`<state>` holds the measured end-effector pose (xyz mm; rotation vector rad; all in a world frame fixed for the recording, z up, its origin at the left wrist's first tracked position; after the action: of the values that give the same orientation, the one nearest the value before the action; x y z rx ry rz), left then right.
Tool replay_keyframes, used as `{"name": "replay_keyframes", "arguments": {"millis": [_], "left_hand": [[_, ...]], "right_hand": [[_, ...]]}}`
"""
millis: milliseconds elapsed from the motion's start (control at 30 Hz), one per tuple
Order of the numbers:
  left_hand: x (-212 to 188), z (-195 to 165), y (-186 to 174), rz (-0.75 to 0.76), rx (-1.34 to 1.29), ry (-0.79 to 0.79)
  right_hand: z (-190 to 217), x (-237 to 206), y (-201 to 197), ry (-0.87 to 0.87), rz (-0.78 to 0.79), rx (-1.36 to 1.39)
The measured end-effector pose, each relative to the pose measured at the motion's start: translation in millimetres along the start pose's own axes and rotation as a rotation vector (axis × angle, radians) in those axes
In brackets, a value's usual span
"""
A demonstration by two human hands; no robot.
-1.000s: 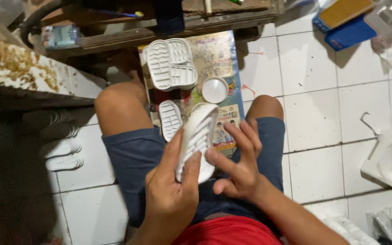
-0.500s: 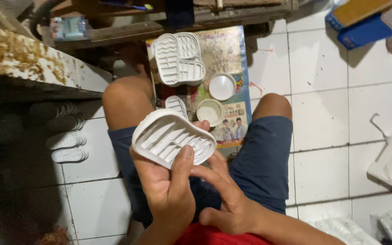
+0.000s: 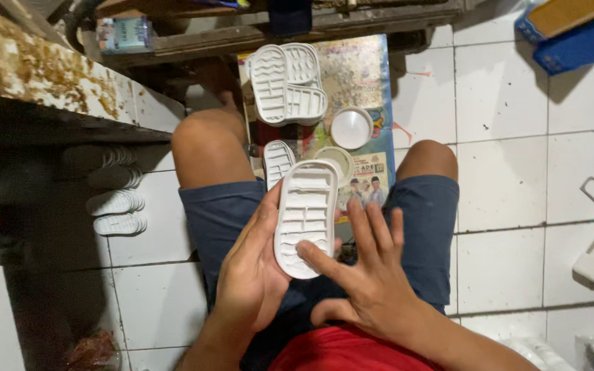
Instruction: The person sits on the floor at a low table and works on white foam sandal soles one at a time, rubbing and pressing the sole surface with their fingers, dipping fingers into a small bowl of paste between passes, and placing finished soles onto a stack on the table.
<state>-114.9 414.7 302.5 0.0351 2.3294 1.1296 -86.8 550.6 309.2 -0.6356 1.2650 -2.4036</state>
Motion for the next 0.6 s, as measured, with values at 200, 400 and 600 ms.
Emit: {"name": "replay_keyframes", "arguments": {"millis": [200,400,600], "left_hand": [[12,12,-12,-0.056,0.013,-0.085],[16,22,-32,-0.056,0.012,-0.128],[21,29,-30,-0.026,0.008,-0.120]], "right_hand": [[-6,0,13,0.020,0.158,-0.162],[-13,2,15,0.020,0.127,-0.221],[-20,13,17,0.077,0.149,-0.233]]}}
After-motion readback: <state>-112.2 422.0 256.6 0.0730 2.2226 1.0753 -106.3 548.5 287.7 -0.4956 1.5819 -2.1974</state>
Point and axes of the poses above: each hand's wrist, its own x-axis towards the middle knuckle, its own y-axis out of the palm, z = x × y, the point moved 8 cm from there along x, towards the middle knuckle
